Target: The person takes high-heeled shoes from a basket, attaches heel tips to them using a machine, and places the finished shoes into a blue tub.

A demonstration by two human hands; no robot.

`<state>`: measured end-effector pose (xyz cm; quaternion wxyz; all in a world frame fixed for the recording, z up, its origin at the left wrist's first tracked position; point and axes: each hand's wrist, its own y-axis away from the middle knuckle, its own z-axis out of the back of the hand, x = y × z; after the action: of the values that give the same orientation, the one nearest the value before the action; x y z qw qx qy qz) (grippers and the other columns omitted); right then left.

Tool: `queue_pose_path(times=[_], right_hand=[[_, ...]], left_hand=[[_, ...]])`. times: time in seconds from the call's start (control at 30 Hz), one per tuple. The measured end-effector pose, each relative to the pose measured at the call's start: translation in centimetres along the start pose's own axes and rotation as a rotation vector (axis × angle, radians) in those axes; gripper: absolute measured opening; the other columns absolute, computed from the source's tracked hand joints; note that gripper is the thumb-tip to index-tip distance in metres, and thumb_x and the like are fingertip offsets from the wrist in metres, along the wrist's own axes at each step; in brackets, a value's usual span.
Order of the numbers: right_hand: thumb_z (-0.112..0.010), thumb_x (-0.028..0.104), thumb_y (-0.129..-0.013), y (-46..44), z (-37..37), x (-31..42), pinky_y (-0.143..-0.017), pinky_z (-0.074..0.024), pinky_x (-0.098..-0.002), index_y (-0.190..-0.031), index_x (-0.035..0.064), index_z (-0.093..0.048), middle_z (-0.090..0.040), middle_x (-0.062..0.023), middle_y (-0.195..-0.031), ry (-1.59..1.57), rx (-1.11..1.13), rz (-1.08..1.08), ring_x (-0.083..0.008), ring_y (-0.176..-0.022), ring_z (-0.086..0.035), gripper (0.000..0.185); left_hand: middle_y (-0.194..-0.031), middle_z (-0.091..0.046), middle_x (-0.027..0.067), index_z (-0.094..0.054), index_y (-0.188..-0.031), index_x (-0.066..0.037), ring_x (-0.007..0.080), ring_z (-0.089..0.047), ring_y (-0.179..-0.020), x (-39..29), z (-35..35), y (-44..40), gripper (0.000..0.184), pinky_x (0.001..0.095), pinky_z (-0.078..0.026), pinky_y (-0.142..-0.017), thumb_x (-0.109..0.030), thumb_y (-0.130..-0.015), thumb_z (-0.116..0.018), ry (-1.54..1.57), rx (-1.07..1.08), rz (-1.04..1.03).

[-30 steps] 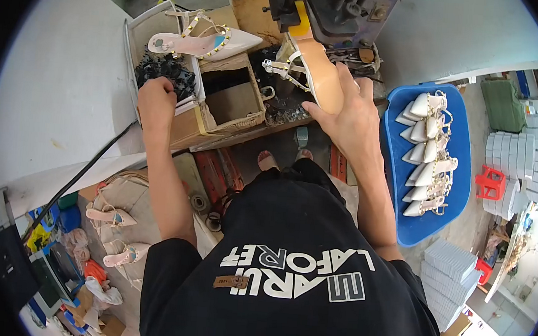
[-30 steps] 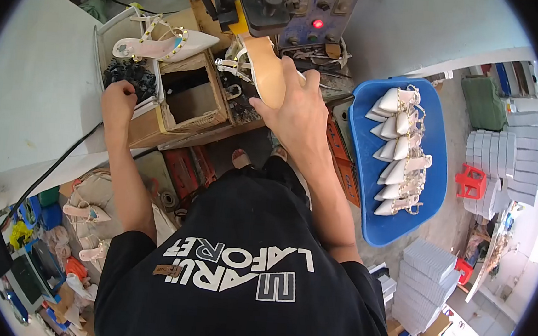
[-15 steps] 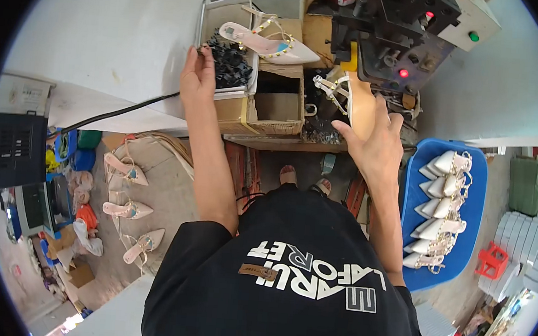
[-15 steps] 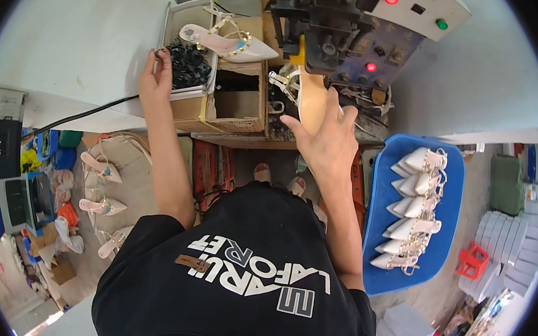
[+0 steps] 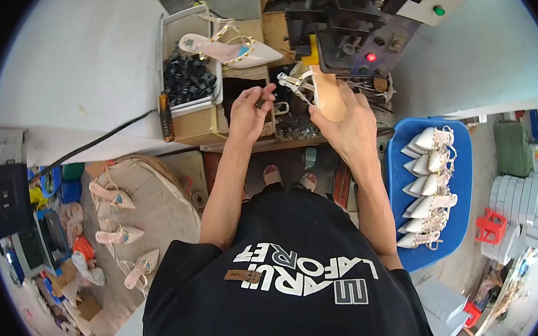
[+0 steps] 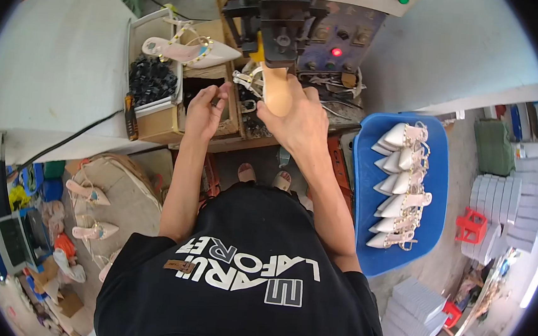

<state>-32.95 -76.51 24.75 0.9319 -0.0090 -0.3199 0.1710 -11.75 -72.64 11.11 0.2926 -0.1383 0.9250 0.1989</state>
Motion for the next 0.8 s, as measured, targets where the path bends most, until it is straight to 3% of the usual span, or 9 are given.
queue_pose_path(times=[0.17,0.23,0.37,0.57,0.63,0.73,0.8], right_hand=[[-0.079,0.041,-0.074,0.0,-0.3,-0.3,-0.088,-0.0508,-0.0462,-0.134,0.0042,-0.056,-0.063,-0.0260,-0.108,0.040,-0.001,-0.021,-0.0430,-0.101,-0.063,0.075],[-0.078,0.044,-0.074,0.0,-0.2,-0.2,-0.087,-0.0512,-0.0463,-0.134,0.0045,-0.056,-0.063,-0.0258,-0.107,0.057,0.022,-0.030,-0.0430,-0.100,-0.063,0.075],[-0.078,0.045,-0.075,0.0,0.0,-0.3,-0.087,-0.0515,-0.0463,-0.134,0.0053,-0.055,-0.063,-0.0254,-0.107,0.048,0.030,-0.018,-0.0428,-0.100,-0.064,0.075],[-0.078,0.042,-0.074,0.1,-0.1,-0.9,-0.085,-0.0522,-0.0467,-0.136,0.0062,-0.053,-0.063,-0.0251,-0.107,0.014,0.035,0.003,-0.0420,-0.097,-0.064,0.076],[-0.078,0.040,-0.073,0.2,0.2,-1.0,-0.085,-0.0526,-0.0462,-0.136,0.0064,-0.052,-0.063,-0.0254,-0.107,-0.003,0.053,-0.015,-0.0418,-0.095,-0.064,0.077],[-0.079,0.038,-0.073,0.3,0.1,-0.9,-0.085,-0.0526,-0.0453,-0.137,0.0064,-0.051,-0.062,-0.0248,-0.108,0.022,0.037,-0.008,-0.0414,-0.094,-0.065,0.077],[-0.079,0.038,-0.073,0.8,-0.3,-1.7,-0.084,-0.0527,-0.0450,-0.137,0.0053,-0.051,-0.062,-0.0243,-0.108,-0.028,-0.010,0.044,-0.0415,-0.094,-0.064,0.077]], left_hand=[[-0.098,-0.064,0.0140,-0.054,-0.109,0.003,0.0175,-0.061,-0.079,1.4,1.9,-1.2,0.018,0.0277,-0.054,-0.070,-0.014,-0.101,-0.055,-0.041,0.056,-0.050],[-0.093,-0.063,0.0112,-0.055,-0.110,0.003,0.0170,-0.060,-0.078,1.0,2.5,-1.5,0.020,0.0275,-0.053,-0.071,-0.015,-0.101,-0.057,-0.018,-0.031,-0.003],[-0.101,-0.064,0.0189,-0.056,-0.103,0.006,0.0209,-0.061,-0.079,1.3,2.0,-2.1,0.019,0.0272,-0.055,-0.068,-0.013,-0.100,-0.056,0.012,-0.098,0.006],[-0.106,-0.065,0.0215,-0.056,-0.099,0.006,0.0238,-0.065,-0.087,1.0,2.8,-2.4,0.017,0.0299,-0.056,-0.072,-0.011,-0.100,-0.056,0.127,-0.076,0.004],[-0.106,-0.065,0.0188,-0.057,-0.106,0.008,0.0215,-0.064,-0.086,1.3,3.0,-2.6,0.017,0.0284,-0.054,-0.072,-0.007,-0.098,-0.059,0.113,-0.091,-0.011],[-0.106,-0.065,0.0154,-0.058,-0.115,0.007,0.0188,-0.062,-0.085,1.4,3.9,-3.1,0.024,0.0261,-0.052,-0.072,-0.006,-0.096,-0.061,0.002,0.055,-0.027],[-0.102,-0.065,0.0107,-0.060,-0.119,0.006,0.0162,-0.060,-0.081,1.2,3.2,-2.5,0.027,0.0252,-0.048,-0.070,-0.005,-0.095,-0.064,-0.023,-0.023,-0.059]])
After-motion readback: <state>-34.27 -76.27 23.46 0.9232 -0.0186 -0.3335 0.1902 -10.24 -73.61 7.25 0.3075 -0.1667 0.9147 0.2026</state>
